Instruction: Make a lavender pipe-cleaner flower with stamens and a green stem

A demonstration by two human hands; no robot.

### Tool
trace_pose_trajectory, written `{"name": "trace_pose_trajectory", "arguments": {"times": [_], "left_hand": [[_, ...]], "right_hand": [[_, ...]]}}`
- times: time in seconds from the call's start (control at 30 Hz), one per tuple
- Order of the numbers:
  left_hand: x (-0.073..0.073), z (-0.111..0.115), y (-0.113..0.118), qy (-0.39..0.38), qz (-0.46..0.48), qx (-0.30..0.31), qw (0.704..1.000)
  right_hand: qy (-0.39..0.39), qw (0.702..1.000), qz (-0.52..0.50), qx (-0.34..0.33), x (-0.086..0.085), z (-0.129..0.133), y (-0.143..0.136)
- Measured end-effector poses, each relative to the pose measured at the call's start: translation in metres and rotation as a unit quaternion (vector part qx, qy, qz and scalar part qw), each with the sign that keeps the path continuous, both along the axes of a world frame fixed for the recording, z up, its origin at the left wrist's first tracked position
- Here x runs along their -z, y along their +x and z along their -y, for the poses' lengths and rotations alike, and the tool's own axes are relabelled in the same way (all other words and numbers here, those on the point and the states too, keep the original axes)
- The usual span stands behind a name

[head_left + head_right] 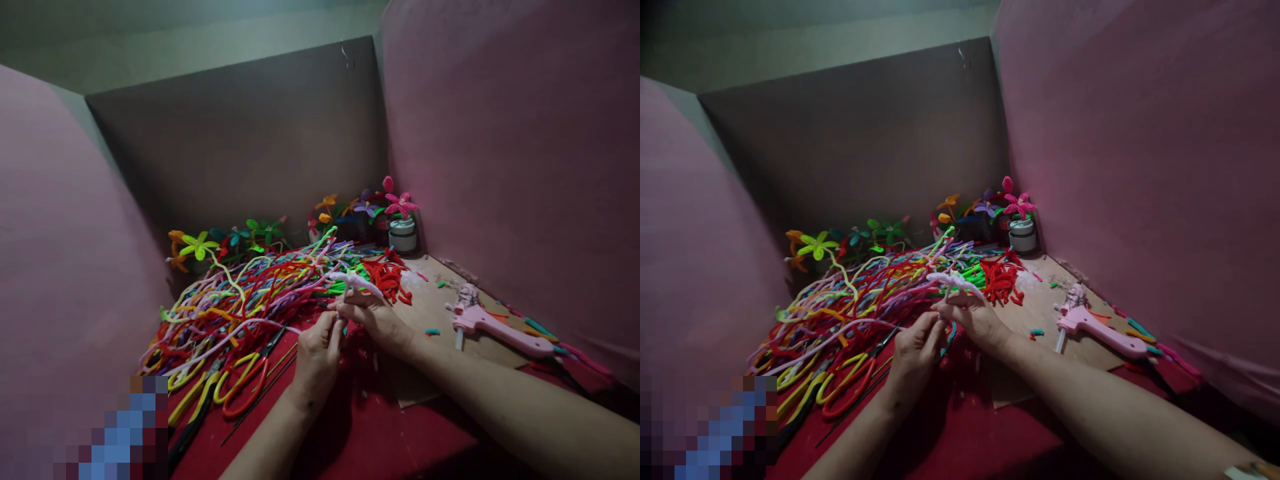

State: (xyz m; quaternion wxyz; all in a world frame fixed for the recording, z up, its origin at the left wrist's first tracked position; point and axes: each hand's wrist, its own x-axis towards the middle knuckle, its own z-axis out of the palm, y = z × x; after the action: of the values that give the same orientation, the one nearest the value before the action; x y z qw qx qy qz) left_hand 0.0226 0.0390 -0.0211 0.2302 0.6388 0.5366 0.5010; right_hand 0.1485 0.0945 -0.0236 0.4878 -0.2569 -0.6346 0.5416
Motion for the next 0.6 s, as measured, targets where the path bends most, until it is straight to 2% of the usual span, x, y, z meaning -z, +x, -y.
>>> {"name": "trace_pose_trajectory", "arguments": {"times": [0.07,0.17,0.27,0.37,0.43,0.5,0.53,0.6], "left_hand": [[0.0,0.001,0.001,0.004,-0.013,-0.004,1.0],[-0.005,0.001,0.001,-0.1,0.102,0.042,0.989],[-0.013,0.003,0.002,-0.186,0.247,0.114,0.944],[-0.015,0.003,0.002,-0.215,0.34,0.185,0.897],[-0.013,0.002,0.003,-0.218,0.369,0.211,0.879],[-0.011,0.001,0.004,-0.213,0.367,0.213,0.88],[-0.01,0.0,0.004,-0.209,0.348,0.201,0.892],[-0.009,0.001,0.005,-0.182,0.265,0.145,0.936]], "right_hand": [[0.006,1.0,-0.009,-0.018,0.002,-0.002,0.0],[0.021,0.998,-0.007,-0.056,0.002,-0.002,0.001],[0.01,0.998,-0.003,-0.063,-0.003,0.0,0.003],[-0.006,0.998,-0.022,-0.061,-0.007,0.005,0.004],[-0.011,0.997,-0.044,-0.055,-0.008,0.008,0.004],[-0.021,0.996,-0.065,-0.05,-0.006,0.008,0.002],[-0.03,0.996,-0.074,-0.045,-0.005,0.008,0.001],[-0.046,0.994,-0.089,-0.033,0.0,0.006,-0.002]]}}
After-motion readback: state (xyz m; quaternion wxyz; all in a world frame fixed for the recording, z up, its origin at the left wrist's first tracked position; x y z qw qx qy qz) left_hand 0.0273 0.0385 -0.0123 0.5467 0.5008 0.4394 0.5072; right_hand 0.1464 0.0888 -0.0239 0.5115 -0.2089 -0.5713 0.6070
